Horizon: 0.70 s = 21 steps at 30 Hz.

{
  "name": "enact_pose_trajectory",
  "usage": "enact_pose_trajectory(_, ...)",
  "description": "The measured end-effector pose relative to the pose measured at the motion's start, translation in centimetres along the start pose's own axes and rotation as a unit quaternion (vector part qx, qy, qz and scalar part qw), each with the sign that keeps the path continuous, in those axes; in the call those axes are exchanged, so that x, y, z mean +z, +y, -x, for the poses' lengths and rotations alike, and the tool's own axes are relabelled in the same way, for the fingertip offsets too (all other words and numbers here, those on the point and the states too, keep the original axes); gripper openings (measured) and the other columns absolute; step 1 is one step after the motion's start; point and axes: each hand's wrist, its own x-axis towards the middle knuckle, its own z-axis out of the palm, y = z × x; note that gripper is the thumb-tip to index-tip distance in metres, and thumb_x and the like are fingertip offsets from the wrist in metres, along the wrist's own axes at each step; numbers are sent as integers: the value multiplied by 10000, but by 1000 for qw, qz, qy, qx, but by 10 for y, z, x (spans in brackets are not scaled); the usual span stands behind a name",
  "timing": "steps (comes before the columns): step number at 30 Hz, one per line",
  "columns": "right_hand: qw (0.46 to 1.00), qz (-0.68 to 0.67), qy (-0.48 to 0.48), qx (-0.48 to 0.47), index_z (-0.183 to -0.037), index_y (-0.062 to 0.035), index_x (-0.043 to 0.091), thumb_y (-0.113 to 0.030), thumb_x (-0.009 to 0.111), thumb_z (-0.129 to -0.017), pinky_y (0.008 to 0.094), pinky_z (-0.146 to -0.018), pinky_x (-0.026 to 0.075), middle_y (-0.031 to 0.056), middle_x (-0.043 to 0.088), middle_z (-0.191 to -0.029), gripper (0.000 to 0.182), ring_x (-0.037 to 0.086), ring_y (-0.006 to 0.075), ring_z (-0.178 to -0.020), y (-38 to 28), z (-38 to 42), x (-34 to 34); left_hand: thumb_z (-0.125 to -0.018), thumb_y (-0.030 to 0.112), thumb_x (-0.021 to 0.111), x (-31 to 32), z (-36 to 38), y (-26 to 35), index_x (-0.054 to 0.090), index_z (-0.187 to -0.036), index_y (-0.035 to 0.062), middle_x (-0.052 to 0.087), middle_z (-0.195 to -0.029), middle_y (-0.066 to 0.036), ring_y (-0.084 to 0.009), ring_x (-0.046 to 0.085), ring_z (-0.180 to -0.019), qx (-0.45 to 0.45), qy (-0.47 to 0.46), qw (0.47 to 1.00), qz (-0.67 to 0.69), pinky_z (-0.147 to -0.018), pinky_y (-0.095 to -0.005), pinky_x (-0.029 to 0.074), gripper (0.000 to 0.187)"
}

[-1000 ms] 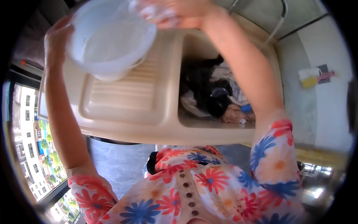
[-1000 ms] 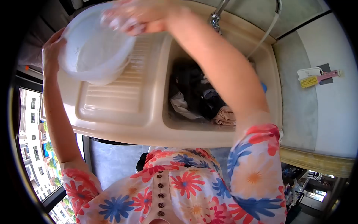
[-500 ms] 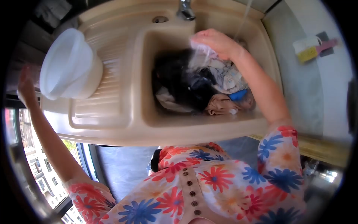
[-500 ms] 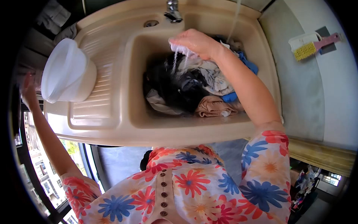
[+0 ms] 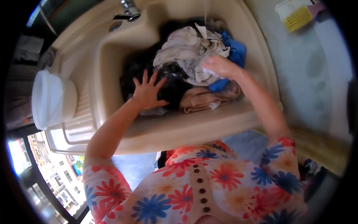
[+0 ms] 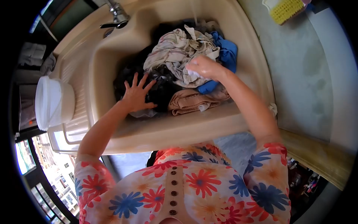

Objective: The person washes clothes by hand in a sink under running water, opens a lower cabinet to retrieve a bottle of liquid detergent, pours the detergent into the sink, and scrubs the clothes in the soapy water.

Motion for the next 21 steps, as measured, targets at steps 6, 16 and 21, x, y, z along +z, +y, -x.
enact_pose_trajectory(6,995,57,77,4,-758,46,599,-302,554,-811,373,-595,433,189,572,-629,355,553,250,-584,51,4,-1,-640,311,667,94,-103,-49,427,-1229,47,446,-1247,-181,-330,425,-1158,-95,-57,991,79,-933,-424,385,689)
enact_pose_trajectory(16,988,-52,142,-42,-749,38,587,-278,533,-849,263,-502,384,34,542,-618,335,470,95,-558,59,4,-20,-671,171,678,-20,-87,-2,523,-1110,99,476,-1203,-157,-315,468,-1117,-54,-159,985,49,-882,-401,427,471)
enact_pose_trajectory(21,982,-111,148,-42,-736,24,597,-290,530,-854,266,-494,370,28,530,-609,342,453,94,-540,51,8,-21,-761,401,598,-13,-109,74,420,-1255,285,284,-1367,-135,-410,284,-1227,125,143,980,51,-893,-527,359,538)
